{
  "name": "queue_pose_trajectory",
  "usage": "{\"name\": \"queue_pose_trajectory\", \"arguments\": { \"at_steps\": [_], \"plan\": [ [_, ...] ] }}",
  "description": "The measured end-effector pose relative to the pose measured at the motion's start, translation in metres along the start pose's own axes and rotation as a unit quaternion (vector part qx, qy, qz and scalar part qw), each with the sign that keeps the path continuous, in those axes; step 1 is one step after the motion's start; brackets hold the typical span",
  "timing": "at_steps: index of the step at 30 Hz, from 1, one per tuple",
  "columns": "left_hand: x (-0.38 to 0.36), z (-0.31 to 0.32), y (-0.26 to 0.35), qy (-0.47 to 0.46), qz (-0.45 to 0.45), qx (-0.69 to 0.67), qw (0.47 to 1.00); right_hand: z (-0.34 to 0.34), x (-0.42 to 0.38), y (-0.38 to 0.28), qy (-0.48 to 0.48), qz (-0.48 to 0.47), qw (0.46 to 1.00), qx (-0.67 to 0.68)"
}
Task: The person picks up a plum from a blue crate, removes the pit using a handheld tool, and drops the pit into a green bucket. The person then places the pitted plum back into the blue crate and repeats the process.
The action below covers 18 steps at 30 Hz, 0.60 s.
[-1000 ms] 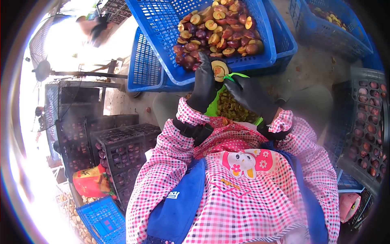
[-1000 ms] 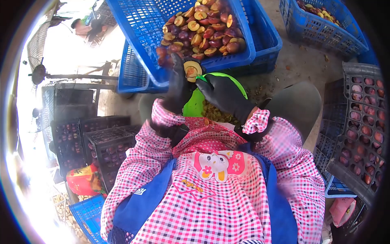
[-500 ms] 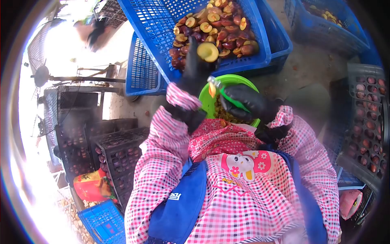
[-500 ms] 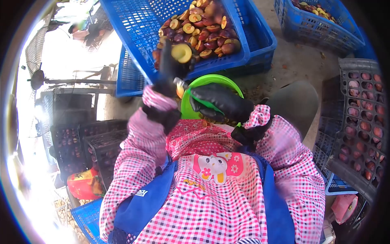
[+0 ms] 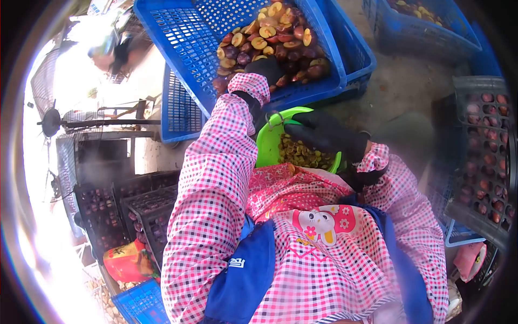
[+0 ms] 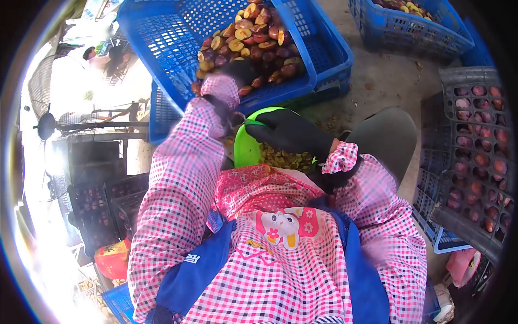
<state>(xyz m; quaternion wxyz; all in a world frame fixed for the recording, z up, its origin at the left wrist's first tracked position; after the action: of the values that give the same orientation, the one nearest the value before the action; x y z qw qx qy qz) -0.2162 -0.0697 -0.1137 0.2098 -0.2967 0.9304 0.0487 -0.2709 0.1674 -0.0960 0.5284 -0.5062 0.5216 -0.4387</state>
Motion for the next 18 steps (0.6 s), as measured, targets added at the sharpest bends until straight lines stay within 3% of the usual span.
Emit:
{"name": "queue_pose_trajectory", "arguments": {
  "at_steps": [2, 4, 5, 6, 7, 9, 10, 11, 12, 13, 14, 15, 17, 18],
  "plan": [
    [0.003, 0.0, -0.015, 0.005, 0.019, 0.027, 0.999, -0.008, 0.0, -0.006, 0.033, -0.024, 0.999, -0.01],
    [0.0, -0.002, -0.03, -0.046, 0.226, 0.075, 0.97, -0.017, -0.002, -0.011, 0.071, -0.043, 0.996, -0.017],
    [-0.003, 0.019, -0.056, 0.118, 0.392, 0.171, 0.896, -0.021, 0.0, -0.009, 0.079, 0.086, 0.989, 0.093],
    [-0.027, -0.001, -0.04, 0.129, 0.274, -0.222, 0.927, -0.024, 0.002, -0.005, 0.082, 0.212, 0.952, 0.203],
    [-0.058, -0.013, -0.022, 0.119, 0.106, -0.578, 0.8, -0.024, 0.006, 0.003, 0.082, 0.211, 0.952, 0.206],
    [-0.074, 0.012, -0.018, 0.101, 0.161, -0.828, 0.527, -0.026, 0.015, 0.015, 0.196, 0.056, 0.921, 0.331],
    [-0.086, 0.018, -0.014, 0.105, 0.159, -0.828, 0.527, -0.024, 0.015, 0.016, 0.192, 0.056, 0.922, 0.331],
    [-0.114, -0.002, 0.014, 0.224, 0.303, -0.621, 0.687, -0.021, 0.011, 0.008, 0.159, 0.069, 0.917, 0.36],
    [-0.138, -0.012, 0.041, 0.319, 0.413, -0.35, 0.778, -0.016, 0.007, 0.001, 0.126, 0.083, 0.91, 0.387],
    [-0.147, -0.008, 0.056, 0.322, 0.409, -0.35, 0.779, -0.014, 0.005, -0.006, 0.122, 0.084, 0.911, 0.386],
    [-0.15, 0.001, 0.065, 0.255, 0.291, -0.621, 0.681, -0.01, 0.002, -0.013, 0.088, 0.107, 0.899, 0.415],
    [-0.151, 0.012, 0.073, 0.164, 0.146, -0.83, 0.513, -0.005, 0.001, -0.016, 0.055, 0.128, 0.885, 0.444],
    [-0.149, 0.041, 0.066, 0.176, 0.13, -0.819, 0.53, -0.004, 0.001, -0.009, 0.019, 0.126, 0.9, 0.418],
    [-0.149, 0.048, 0.058, 0.249, 0.15, -0.704, 0.648, -0.003, 0.001, -0.005, -0.014, 0.122, 0.912, 0.392]
  ]
}}
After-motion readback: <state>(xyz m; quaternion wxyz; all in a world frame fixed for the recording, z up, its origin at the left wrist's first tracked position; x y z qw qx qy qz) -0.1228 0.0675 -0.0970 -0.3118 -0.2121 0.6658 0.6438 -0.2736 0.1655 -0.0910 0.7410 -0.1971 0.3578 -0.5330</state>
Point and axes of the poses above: each hand's wrist, its own x-axis towards the middle knuckle, its own z-axis out of the palm, y = z × x, the point moved 2 cm from there along x, towards the middle knuckle, and after that the axes turned 15 degrees about z, right-handed, at the moved point
